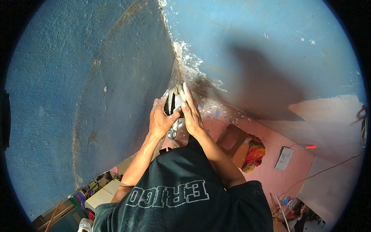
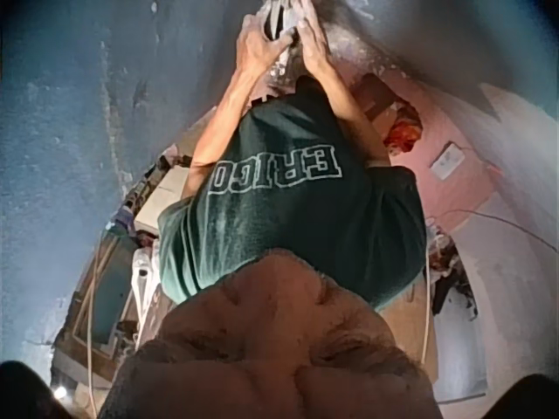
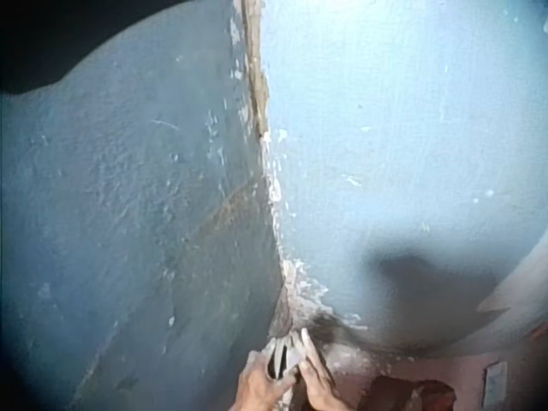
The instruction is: Patching a gap in the wall using a putty-like substance and fingers/tools.
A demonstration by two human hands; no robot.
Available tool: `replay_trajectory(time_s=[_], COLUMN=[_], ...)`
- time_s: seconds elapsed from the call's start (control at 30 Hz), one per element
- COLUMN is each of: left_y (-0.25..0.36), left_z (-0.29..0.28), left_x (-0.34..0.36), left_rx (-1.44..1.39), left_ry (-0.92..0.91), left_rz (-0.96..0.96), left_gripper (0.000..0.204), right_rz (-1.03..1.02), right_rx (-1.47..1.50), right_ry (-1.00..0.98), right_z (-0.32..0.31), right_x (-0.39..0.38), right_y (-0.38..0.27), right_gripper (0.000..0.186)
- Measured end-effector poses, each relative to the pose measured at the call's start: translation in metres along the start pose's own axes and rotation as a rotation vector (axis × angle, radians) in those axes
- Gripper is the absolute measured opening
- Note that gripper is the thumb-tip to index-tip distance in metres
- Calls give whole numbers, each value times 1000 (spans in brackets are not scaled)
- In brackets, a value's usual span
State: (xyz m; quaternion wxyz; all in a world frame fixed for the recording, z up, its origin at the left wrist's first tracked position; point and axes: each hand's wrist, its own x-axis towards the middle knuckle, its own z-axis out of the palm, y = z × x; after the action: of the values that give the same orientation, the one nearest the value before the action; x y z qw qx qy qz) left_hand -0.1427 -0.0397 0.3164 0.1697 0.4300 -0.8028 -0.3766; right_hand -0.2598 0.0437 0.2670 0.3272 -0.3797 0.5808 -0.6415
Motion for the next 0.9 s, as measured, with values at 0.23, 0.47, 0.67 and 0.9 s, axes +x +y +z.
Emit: replay_trajectory(time_s=[0.23,0.47,0.67,0.9], left_y=[-13,-25,-47,-54], left_z=[0,1,2,-10], left_x=[1,-5,-20,-31], left_rx=[149,-7,-8,-26], left_ry=[21,-31,-47,-52], left_rz=[-10,-26,-24,-54], left_gripper=[81,78,78,75], right_rz=[63,-176,-676,-990], right_rx=[255,324,-444,-1056], right_ry=[-18,11,149,197], right_z=[1,-4,-12,-11], right_x=[10,49,145,246], right_y=[-8,-56,-142,-183], right_gripper=[72,63,41,27])
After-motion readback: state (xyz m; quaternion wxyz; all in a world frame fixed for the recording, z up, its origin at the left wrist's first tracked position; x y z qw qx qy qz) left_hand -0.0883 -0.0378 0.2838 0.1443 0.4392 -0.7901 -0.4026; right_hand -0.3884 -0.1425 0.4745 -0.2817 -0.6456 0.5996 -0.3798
